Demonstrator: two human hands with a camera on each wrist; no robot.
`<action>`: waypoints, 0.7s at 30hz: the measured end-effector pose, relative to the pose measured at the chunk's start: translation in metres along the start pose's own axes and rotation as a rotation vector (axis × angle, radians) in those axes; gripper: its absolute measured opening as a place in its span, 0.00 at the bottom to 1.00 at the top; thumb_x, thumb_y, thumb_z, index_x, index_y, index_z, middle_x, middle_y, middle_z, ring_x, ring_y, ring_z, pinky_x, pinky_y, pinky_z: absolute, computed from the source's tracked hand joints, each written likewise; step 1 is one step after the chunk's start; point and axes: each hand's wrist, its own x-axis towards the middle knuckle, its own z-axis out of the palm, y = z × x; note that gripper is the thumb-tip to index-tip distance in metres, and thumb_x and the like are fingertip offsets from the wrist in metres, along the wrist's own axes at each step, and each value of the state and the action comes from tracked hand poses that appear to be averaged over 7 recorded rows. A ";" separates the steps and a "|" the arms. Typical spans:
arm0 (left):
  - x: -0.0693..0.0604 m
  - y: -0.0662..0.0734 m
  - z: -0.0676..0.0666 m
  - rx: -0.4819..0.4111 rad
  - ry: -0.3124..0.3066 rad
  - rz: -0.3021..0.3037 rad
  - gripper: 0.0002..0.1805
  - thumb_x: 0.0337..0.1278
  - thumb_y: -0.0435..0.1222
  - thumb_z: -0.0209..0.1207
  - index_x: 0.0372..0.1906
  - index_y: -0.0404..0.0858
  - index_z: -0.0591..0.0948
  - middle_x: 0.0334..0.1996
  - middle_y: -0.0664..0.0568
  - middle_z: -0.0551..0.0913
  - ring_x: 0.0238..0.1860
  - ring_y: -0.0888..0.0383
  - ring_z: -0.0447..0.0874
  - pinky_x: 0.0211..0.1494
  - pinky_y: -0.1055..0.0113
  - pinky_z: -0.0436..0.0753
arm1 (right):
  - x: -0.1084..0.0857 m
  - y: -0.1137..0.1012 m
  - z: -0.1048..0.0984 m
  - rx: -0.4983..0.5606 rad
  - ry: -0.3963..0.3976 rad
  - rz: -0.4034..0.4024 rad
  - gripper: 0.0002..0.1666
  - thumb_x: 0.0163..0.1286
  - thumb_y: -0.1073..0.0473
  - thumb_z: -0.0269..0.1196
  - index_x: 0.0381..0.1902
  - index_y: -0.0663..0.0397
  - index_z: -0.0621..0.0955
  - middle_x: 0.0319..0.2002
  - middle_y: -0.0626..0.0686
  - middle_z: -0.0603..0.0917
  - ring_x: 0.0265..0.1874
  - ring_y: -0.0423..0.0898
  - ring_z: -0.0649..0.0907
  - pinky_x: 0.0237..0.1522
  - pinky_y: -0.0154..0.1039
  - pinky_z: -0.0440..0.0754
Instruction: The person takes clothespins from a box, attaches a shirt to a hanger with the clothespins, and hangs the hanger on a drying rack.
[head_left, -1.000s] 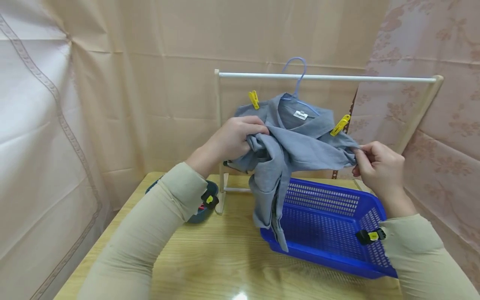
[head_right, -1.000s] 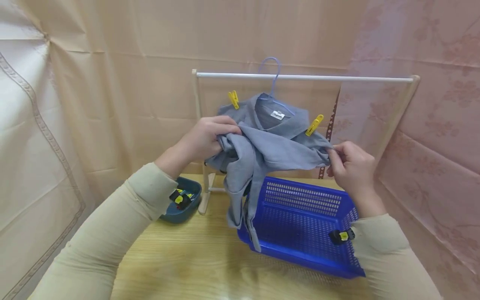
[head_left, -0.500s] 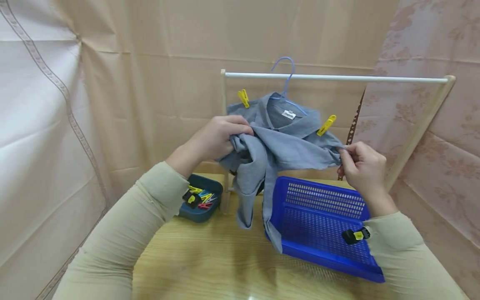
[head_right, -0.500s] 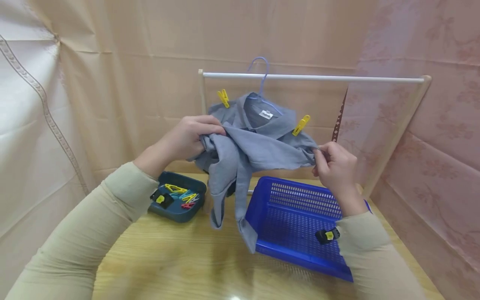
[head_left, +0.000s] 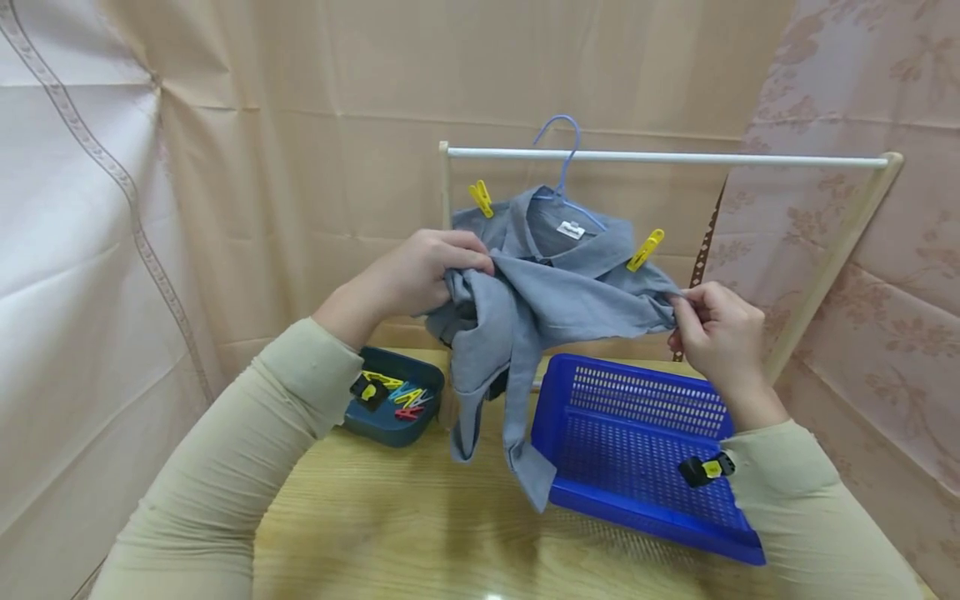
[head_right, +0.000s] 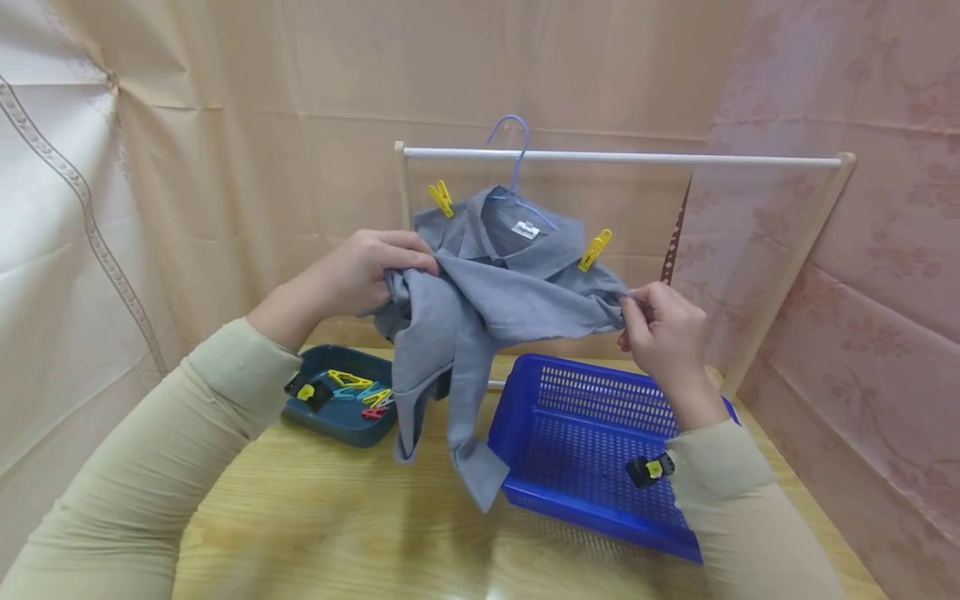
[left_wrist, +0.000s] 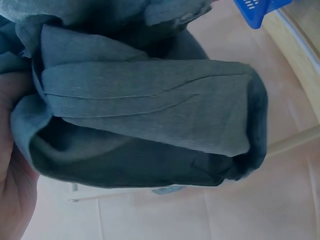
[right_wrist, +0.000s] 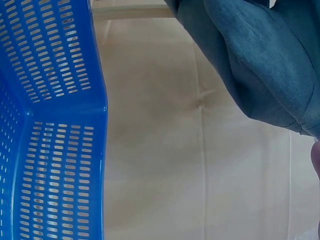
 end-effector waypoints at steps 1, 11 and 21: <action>0.000 0.001 -0.002 -0.006 -0.020 -0.021 0.24 0.50 0.12 0.55 0.45 0.35 0.89 0.46 0.47 0.85 0.46 0.49 0.83 0.52 0.58 0.82 | 0.000 0.000 0.000 -0.005 -0.005 -0.003 0.03 0.66 0.71 0.66 0.34 0.68 0.83 0.18 0.52 0.84 0.18 0.19 0.74 0.23 0.14 0.70; 0.003 -0.004 -0.020 0.011 -0.114 -0.148 0.25 0.53 0.12 0.55 0.48 0.37 0.89 0.49 0.50 0.85 0.48 0.52 0.83 0.53 0.60 0.82 | 0.005 -0.004 0.000 -0.023 -0.004 -0.008 0.03 0.66 0.71 0.67 0.34 0.69 0.83 0.18 0.53 0.84 0.17 0.21 0.74 0.22 0.15 0.71; -0.009 -0.012 -0.003 0.036 -0.259 -0.123 0.24 0.54 0.13 0.55 0.47 0.39 0.89 0.46 0.51 0.85 0.45 0.53 0.83 0.53 0.60 0.82 | 0.002 -0.005 -0.003 -0.086 -0.016 0.020 0.04 0.67 0.69 0.68 0.34 0.68 0.84 0.20 0.54 0.84 0.19 0.18 0.72 0.25 0.14 0.68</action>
